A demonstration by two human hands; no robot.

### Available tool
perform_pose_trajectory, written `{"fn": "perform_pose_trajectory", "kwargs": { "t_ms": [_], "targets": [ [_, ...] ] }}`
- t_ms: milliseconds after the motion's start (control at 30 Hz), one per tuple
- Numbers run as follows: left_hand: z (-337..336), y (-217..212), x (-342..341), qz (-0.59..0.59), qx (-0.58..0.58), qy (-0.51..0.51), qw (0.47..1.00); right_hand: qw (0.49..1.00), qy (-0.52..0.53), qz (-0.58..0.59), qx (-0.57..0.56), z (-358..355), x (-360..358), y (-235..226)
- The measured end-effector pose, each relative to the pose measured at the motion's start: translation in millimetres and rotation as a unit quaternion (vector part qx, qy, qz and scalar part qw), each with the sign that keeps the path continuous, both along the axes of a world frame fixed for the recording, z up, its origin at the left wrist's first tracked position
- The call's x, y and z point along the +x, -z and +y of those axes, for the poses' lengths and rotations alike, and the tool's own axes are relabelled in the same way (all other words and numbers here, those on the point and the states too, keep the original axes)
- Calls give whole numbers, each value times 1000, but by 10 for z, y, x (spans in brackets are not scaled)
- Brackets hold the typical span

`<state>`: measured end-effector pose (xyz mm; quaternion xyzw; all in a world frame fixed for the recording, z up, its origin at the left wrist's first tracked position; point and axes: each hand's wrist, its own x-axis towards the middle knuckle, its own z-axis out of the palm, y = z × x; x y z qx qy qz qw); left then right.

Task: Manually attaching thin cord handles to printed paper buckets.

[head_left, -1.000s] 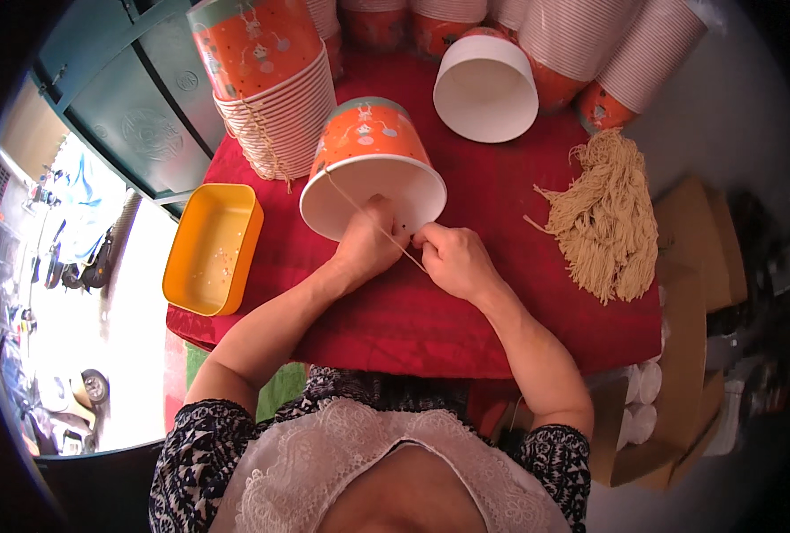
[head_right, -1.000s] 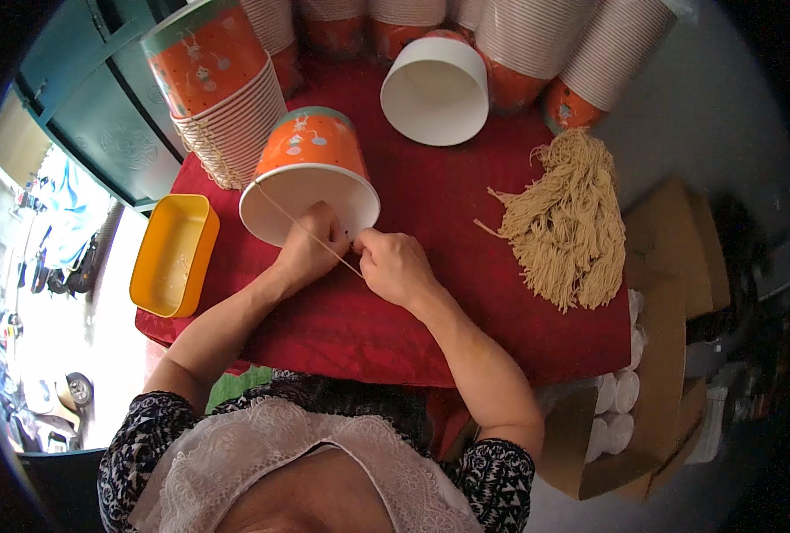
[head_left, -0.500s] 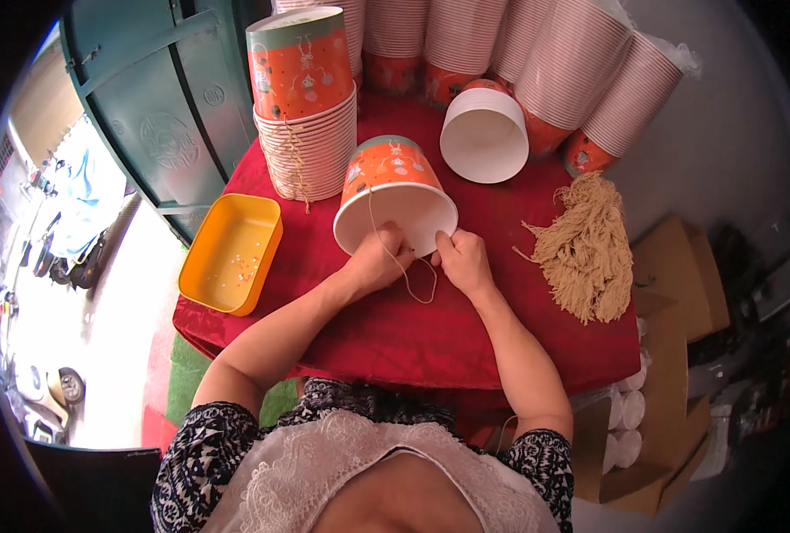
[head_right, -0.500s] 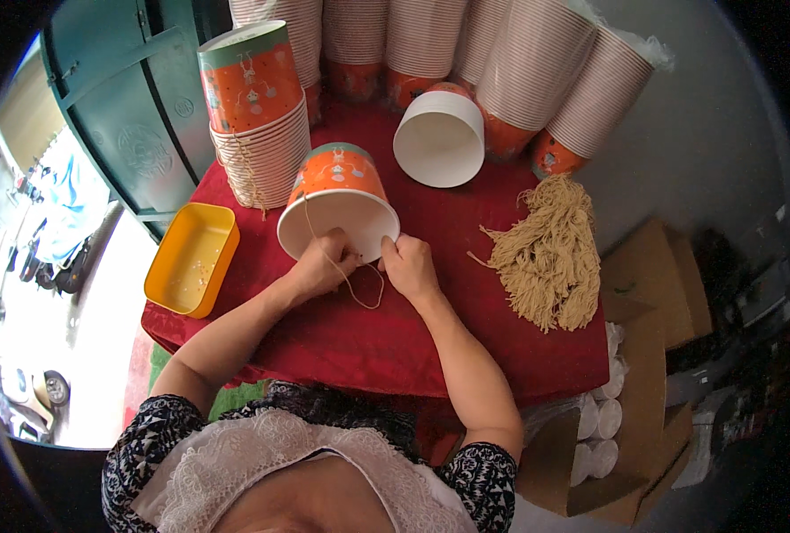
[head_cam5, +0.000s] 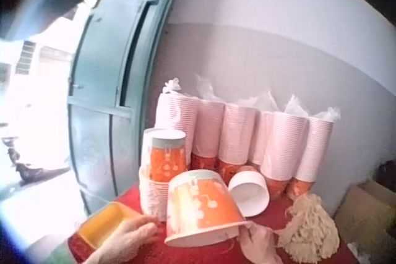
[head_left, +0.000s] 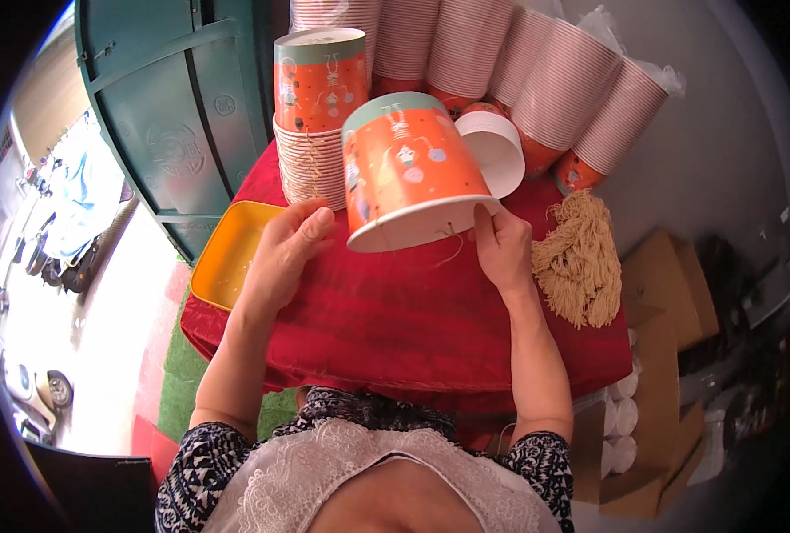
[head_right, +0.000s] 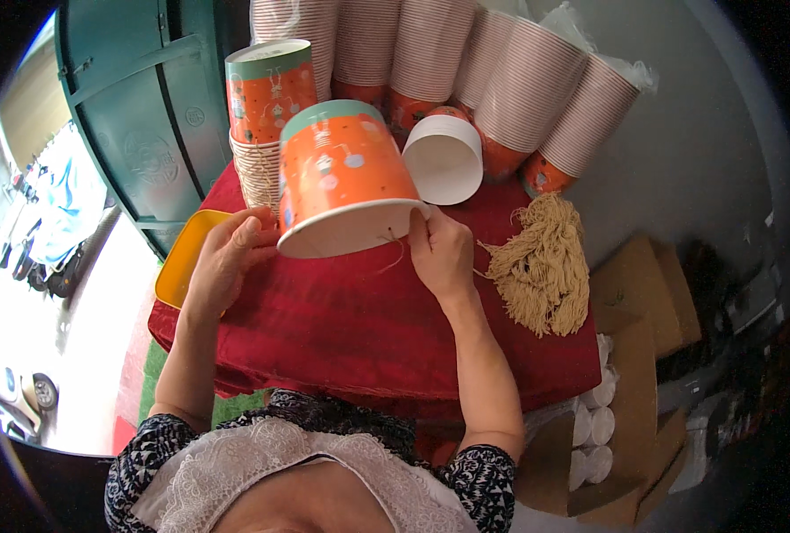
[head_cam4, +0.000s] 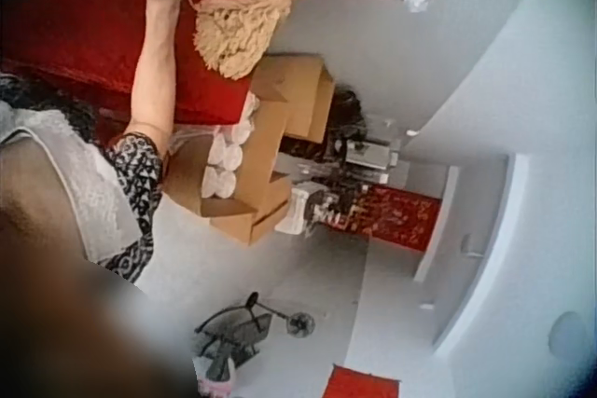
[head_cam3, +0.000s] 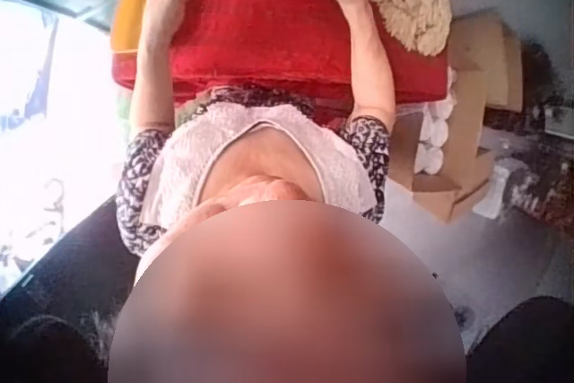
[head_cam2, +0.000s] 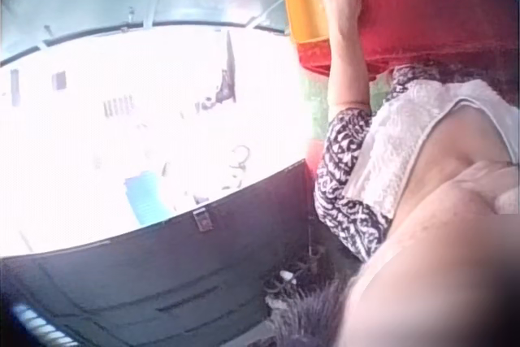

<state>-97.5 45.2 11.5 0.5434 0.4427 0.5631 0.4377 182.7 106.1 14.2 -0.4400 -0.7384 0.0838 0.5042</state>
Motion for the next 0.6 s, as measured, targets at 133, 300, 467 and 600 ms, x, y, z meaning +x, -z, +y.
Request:
{"fn": "perform_pose_trajectory", "kwargs": {
  "t_ms": [133,300,467,600],
  "targets": [
    [16,27,177,-276,12,201,940,995,-34,-40,80,-77,-140,-55],
    [-4,126,211,-364,-11,147,919,996,-34,4,83,-102,-310,45],
    [-50,187,311,-368,48,129,920,991,16,129,-22,-161,-458,263],
    [-100,212,393,-351,90,121,924,995,56,86,-4,-142,-579,333]
  ]
}}
